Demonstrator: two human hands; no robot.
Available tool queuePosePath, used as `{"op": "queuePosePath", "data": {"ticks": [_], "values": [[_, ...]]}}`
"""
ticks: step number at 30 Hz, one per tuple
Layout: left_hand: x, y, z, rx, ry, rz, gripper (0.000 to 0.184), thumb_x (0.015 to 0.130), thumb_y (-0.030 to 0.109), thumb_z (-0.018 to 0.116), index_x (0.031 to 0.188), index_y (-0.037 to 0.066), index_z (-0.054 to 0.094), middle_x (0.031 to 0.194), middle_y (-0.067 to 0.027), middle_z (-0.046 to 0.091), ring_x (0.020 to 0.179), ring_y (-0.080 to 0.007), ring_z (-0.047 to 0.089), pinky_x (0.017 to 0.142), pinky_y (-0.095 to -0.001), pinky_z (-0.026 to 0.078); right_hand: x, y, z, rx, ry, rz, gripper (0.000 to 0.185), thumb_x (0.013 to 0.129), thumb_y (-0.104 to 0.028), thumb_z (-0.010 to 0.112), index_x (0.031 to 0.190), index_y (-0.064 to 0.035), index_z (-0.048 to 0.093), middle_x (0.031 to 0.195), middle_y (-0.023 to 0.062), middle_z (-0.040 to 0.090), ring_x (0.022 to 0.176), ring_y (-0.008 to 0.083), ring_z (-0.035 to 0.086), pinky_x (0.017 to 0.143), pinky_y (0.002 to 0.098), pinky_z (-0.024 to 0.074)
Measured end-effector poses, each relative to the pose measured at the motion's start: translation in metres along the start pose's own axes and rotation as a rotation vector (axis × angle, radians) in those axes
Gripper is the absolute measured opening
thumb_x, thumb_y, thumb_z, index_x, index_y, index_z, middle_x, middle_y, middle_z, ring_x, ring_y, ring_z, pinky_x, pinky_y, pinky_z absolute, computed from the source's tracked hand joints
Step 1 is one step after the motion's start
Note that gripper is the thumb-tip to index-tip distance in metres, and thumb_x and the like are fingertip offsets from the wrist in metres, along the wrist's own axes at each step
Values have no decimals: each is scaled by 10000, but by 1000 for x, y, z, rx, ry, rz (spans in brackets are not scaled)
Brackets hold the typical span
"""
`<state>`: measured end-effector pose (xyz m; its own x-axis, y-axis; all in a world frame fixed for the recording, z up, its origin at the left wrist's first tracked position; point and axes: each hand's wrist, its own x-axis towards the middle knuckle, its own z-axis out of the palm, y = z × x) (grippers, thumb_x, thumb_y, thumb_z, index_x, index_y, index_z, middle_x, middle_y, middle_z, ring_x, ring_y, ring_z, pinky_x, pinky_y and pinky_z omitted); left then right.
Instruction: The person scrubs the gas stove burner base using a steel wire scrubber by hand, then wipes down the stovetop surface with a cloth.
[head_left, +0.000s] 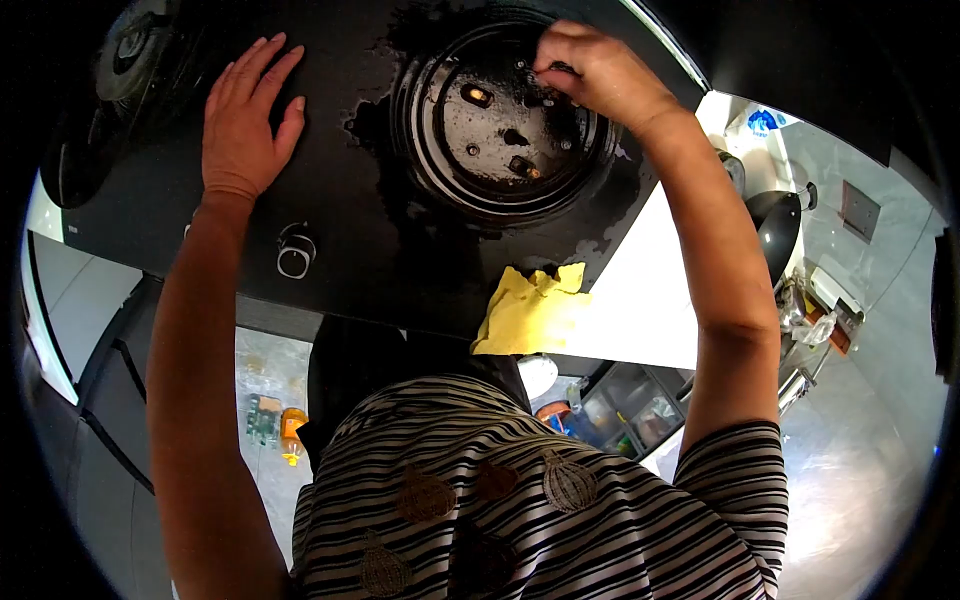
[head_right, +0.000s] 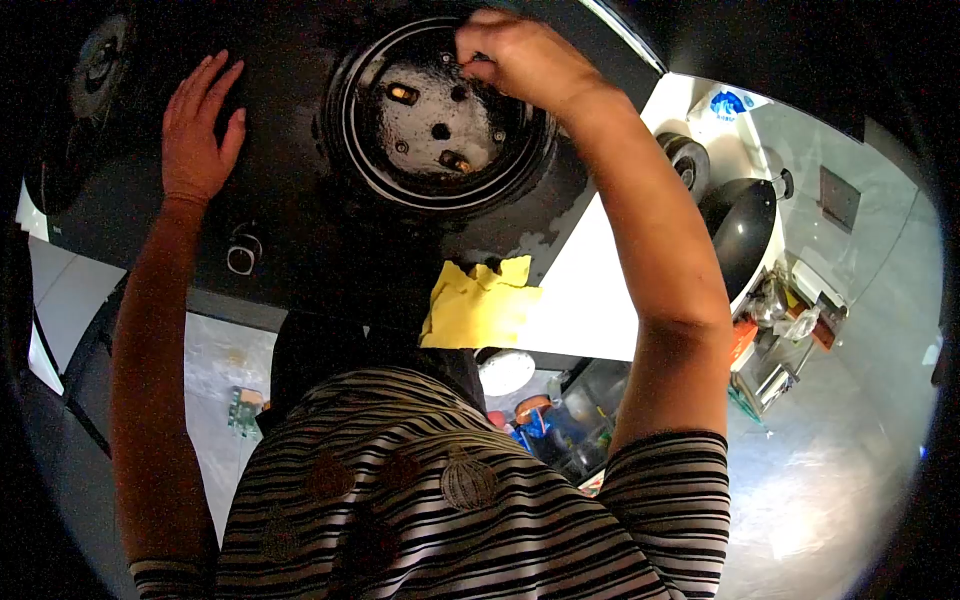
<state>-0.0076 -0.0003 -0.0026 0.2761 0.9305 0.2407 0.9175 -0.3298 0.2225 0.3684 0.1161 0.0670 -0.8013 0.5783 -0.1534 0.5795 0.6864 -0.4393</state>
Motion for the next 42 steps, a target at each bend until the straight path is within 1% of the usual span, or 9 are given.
{"op": "queuePosePath", "data": {"ticks": [11, 13, 18, 24, 27, 31, 34, 39, 42], "values": [[0, 3, -4, 5, -10, -35, 471, 968, 256, 549, 1435, 233, 490, 1526, -5, 409, 1425, -258, 355, 1167, -480, 278, 1, 12, 1, -116, -12, -93, 135, 797, -28, 723, 899, -66, 644, 982, 65, 626, 982, 284, 622, 821, 372, 524], [0, 6, -3, 21, 48, -42, 477, 903, 232, 598, 1377, 215, 541, 1465, 7, 474, 1385, -209, 409, 1170, -419, 294, -2, 14, -2, -125, -58, -88, 138, 796, -26, 723, 904, -67, 646, 981, 66, 626, 985, 283, 622, 823, 375, 524], [-2, -1, -1, -4, 36, -21, 472, 967, 250, 550, 1435, 232, 489, 1527, -4, 409, 1417, -260, 365, 1168, -467, 278, -17, 22, -12, -76, -93, -2, 118, 804, -31, 717, 892, -69, 649, 962, 76, 625, 997, 273, 623, 817, 379, 525], [-2, 1, -2, 6, 29, -12, 479, 961, 255, 559, 1433, 230, 488, 1521, -7, 417, 1414, -262, 368, 1158, -467, 292, 14, 3, 4, -114, -47, -191, 95, 820, -69, 693, 868, -110, 622, 952, 29, 613, 938, 257, 642, 797, 381, 541], [-1, 1, -1, -8, 38, -8, 479, 959, 251, 559, 1432, 228, 489, 1516, -6, 422, 1411, -262, 371, 1155, -466, 295, 16, 8, -4, -219, -265, -62, 139, 782, -42, 734, 861, -108, 641, 971, 9, 619, 951, 240, 637, 814, 337, 546], [-1, 3, -4, -5, 28, -22, 474, 961, 244, 552, 1431, 220, 492, 1516, -11, 422, 1408, -261, 376, 1154, -465, 297, 15, 11, -14, -199, -89, -26, 136, 791, -45, 725, 870, -115, 640, 990, 8, 616, 937, 240, 638, 807, 346, 546], [-1, 2, -1, -2, 40, -16, 470, 962, 246, 548, 1429, 219, 497, 1517, -16, 422, 1405, -262, 381, 1154, -465, 297, 14, -2, 5, -176, -81, -187, 132, 801, -43, 719, 877, -121, 643, 983, 19, 613, 924, 243, 637, 801, 346, 545], [-1, -1, -1, 10, 36, -13, 467, 963, 251, 546, 1427, 218, 503, 1517, -17, 423, 1404, -262, 385, 1155, -467, 295, 10, 19, -18, -186, -149, -35, 142, 784, -35, 726, 875, -100, 639, 963, 26, 609, 951, 238, 632, 800, 350, 544], [-2, 1, 1, -2, 48, -10, 469, 966, 252, 544, 1431, 220, 498, 1518, -16, 421, 1407, -260, 380, 1157, -469, 290, 7, 19, -7, -234, -90, -135, 158, 773, -26, 739, 874, -102, 644, 974, 20, 616, 965, 232, 636, 812, 346, 546]]}}
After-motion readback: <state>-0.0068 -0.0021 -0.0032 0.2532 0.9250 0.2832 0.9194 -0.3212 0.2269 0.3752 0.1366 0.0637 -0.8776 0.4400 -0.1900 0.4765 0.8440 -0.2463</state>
